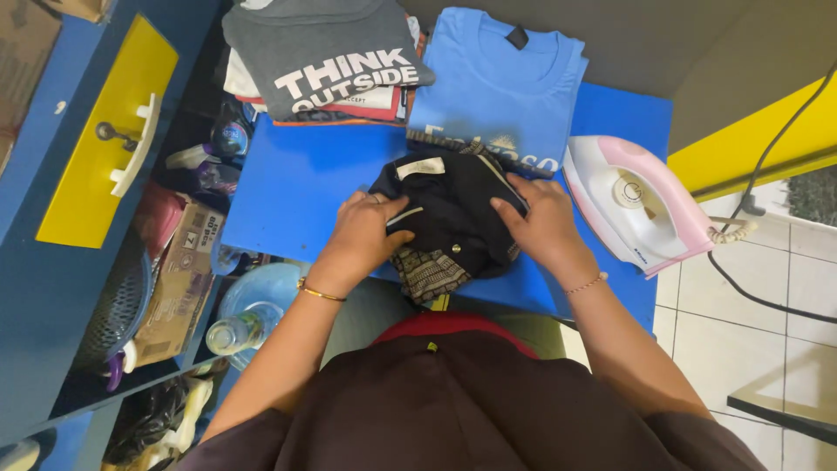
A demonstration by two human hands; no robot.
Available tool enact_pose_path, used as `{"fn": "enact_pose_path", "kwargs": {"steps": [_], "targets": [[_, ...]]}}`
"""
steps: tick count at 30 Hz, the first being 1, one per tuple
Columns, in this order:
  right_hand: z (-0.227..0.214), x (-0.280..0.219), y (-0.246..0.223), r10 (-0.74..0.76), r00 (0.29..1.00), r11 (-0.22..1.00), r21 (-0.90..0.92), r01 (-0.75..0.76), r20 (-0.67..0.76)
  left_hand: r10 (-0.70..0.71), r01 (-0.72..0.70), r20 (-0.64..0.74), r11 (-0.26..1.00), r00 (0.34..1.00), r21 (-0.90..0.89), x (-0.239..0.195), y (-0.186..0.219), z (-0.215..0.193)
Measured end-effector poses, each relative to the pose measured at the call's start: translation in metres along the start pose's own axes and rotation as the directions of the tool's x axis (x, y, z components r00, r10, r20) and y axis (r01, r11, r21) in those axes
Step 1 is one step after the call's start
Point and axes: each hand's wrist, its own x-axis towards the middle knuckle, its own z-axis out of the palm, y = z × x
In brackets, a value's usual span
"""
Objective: Ironing and folding various items of clothing on a flat work surface
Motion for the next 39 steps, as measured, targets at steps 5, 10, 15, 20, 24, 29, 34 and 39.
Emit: {"fn": "enact_pose_path", "kwargs": {"steps": [5,10,15,20,24,29,34,39], "targets": [[0.016,0.005,0.025,0.307,0.946,0.91,0.261,-0.323,0.102,0.303,-0.313,-0.222,0.95,0.927,-0.014,-0.027,-0.004,0.035],[-0.002,0.002,0.0,0.175,0.981,0.966,0.178,-0.188,0.088,0.188,-0.196,-0.192,0.98,0.963,-0.024,-0.064,-0.004,0.047],[0.016,-0.001,0.019,0.28,0.947,0.912,0.266,-0.313,0.154,-0.224,0.107,-0.158,0.837,0.962,-0.536,-0.074,0.001,0.045],[0.037,-0.039,0.031,0.462,0.84,0.85,0.128,-0.511,0.285,-0.335,0.28,-0.016,0.813,0.942,-0.511,-0.042,-0.012,0.079],[0.026,-0.075,0.043,0.573,0.797,0.737,0.306,-0.602,0.188,-0.18,0.111,-0.07,0.823,0.981,-0.558,-0.028,-0.002,0.075],[-0.005,-0.078,0.028,0.53,0.842,0.828,0.154,-0.54,0.101,-0.048,-0.011,-0.102,0.859,0.994,-0.512,-0.002,0.0,0.078],[-0.039,-0.07,-0.013,0.012,0.99,1.0,-0.015,-0.014,-0.138,-0.059,0.009,-0.195,0.969,0.979,-0.248,-0.035,0.046,0.014],[-0.008,-0.042,-0.043,-0.188,0.981,0.968,-0.177,0.177,-0.049,0.125,-0.126,-0.052,0.992,0.991,-0.008,-0.042,0.067,0.023]]}}
